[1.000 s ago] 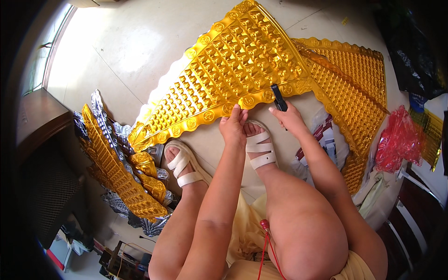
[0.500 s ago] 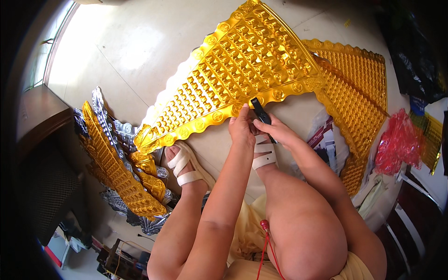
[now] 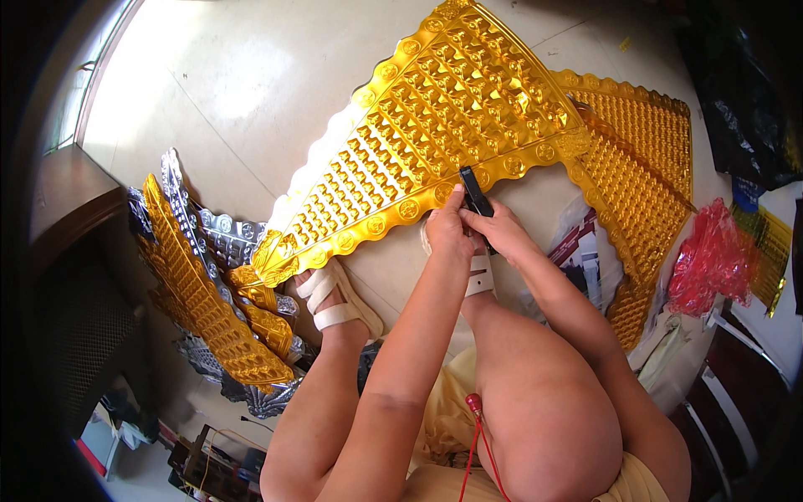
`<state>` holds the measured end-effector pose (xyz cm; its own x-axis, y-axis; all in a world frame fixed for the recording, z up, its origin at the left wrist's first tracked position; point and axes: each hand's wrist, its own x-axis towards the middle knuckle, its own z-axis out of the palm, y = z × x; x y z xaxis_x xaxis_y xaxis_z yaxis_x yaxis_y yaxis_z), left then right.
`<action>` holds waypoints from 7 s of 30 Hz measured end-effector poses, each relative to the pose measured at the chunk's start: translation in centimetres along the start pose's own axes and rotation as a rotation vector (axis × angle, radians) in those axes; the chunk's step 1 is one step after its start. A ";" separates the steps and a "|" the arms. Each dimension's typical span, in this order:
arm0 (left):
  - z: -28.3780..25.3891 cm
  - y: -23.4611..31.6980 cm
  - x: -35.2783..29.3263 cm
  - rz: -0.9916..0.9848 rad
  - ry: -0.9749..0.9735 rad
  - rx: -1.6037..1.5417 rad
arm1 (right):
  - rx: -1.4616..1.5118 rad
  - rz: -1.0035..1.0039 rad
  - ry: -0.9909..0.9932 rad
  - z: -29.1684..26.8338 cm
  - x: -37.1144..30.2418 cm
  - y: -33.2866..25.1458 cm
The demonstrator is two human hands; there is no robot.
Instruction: The person uses a stapler to join together gold and silver decorative plastic panels while sitting on the floor, and later refills the stapler with a row of staples from a small box.
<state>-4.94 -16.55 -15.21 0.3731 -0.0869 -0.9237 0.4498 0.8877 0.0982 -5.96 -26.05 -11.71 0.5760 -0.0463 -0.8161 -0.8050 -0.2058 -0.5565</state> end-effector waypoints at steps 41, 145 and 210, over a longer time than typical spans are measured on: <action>-4.1 5.3 -1.3 0.376 0.141 0.085 | 0.070 -0.103 -0.123 -4.6 1.1 -0.1; -3.7 3.7 -5.2 0.505 0.129 0.173 | 0.008 0.058 -0.330 3.5 -1.8 -1.4; -6.7 6.2 -7.4 0.692 0.166 0.247 | -0.071 0.086 -0.537 6.1 -3.7 -0.7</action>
<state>-10.31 -7.33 -10.28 0.5182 0.5408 -0.6626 0.3334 0.5858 0.7387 -8.45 -19.76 -9.26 0.3400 0.4359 -0.8333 -0.8238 -0.2894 -0.4874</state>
